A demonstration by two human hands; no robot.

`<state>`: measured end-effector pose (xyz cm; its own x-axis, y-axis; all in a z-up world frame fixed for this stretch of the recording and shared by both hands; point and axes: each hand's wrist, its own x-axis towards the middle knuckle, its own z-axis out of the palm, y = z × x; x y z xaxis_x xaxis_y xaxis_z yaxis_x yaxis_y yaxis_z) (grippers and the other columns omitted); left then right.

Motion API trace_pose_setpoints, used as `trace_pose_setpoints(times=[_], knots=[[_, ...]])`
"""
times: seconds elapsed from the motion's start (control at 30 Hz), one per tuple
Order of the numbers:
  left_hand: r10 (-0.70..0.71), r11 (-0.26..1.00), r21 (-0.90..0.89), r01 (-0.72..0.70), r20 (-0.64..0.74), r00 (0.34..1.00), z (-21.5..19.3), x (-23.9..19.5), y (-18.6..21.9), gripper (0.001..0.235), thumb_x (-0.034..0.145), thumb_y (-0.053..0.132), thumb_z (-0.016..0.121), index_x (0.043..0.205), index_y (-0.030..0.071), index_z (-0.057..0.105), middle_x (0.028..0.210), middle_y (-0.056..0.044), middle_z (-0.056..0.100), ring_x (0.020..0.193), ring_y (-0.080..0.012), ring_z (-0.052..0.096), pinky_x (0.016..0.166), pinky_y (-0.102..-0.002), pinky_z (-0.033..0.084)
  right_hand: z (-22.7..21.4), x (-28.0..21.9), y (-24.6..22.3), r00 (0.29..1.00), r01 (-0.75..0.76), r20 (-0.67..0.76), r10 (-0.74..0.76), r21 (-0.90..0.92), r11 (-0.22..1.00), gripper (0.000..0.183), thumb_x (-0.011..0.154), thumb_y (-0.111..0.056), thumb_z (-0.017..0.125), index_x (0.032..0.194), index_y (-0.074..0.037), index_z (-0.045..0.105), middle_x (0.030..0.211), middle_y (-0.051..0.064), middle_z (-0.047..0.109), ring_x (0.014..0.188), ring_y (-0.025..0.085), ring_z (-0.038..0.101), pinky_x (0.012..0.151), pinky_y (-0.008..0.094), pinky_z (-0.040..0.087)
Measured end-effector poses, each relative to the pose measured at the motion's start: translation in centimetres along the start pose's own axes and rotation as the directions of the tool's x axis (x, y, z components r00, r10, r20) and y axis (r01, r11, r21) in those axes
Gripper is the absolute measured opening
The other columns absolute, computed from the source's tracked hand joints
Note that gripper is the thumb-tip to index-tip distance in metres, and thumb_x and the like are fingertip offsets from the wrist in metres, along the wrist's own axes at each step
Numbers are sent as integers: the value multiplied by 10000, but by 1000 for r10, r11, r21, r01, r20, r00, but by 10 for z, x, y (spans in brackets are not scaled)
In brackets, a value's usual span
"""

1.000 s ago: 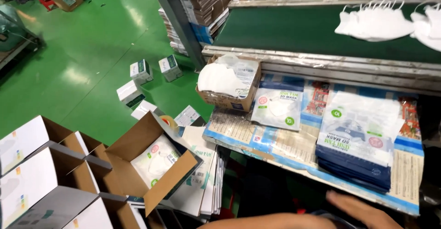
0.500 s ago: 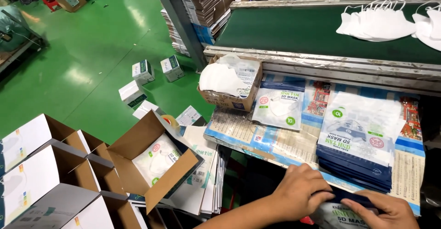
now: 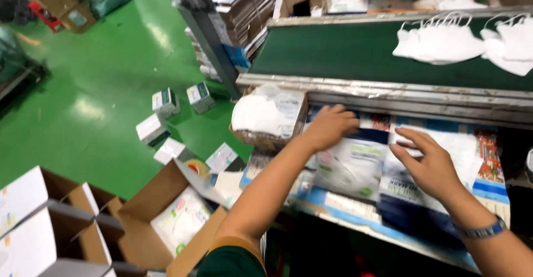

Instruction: Packing face masks into individual sleeves and cardboard boxes in a manufacturing environment.

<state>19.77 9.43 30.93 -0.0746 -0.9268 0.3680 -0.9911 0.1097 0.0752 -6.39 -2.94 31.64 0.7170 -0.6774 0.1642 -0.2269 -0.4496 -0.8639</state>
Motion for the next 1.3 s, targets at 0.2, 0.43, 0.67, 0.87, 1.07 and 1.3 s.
trace_pose_setpoints(times=[0.2,0.43,0.67,0.87,1.07,1.3], knots=[[-217,915,351,197,18,976,31,30,-56,283,858,192,591,1105,221,727,1063,-37,653,1053,-263,571,859,-495,428,-32,140,62,952,219,-149,-268,-277,936,534,897,-331,730,1354,-63,667,1451,200,578,1261,362,602,942,397,538],[-351,926,86,368,-169,921,34,156,-114,491,962,489,588,1236,98,700,1173,-89,627,1145,-294,560,922,-455,449,-33,227,101,927,132,-230,-296,-539,832,681,956,-450,647,1445,13,544,1487,232,538,1385,420,507,1129,466,429],[-749,651,-75,755,98,656,61,260,-169,891,747,790,669,1243,51,694,1361,-153,579,1286,-328,500,1042,-504,395,-27,234,87,981,74,-50,-188,-799,597,680,927,-632,464,1440,-194,546,1561,45,462,1499,339,290,1158,557,274],[-801,489,-412,769,137,582,135,276,-193,1055,533,441,953,1374,44,454,1276,-194,676,1191,-357,651,999,-482,483,-29,231,90,979,88,-52,-195,-760,644,700,927,-658,471,1431,-182,569,1565,51,471,1526,342,308,1192,547,270],[-661,631,-686,362,-232,714,-10,138,-100,698,687,267,913,1276,17,633,1163,-165,758,1046,-269,744,911,-370,576,-43,226,92,926,271,-169,-339,-326,905,764,896,-497,681,1482,-42,497,1518,183,510,1447,335,425,1146,440,356],[-598,354,-865,356,84,797,-57,-54,70,373,847,199,824,1155,25,707,1030,-77,738,936,-188,670,846,-358,564,33,55,33,768,-62,640,15,52,997,370,736,-170,935,1049,-13,816,964,130,871,891,172,673,871,367,611]])
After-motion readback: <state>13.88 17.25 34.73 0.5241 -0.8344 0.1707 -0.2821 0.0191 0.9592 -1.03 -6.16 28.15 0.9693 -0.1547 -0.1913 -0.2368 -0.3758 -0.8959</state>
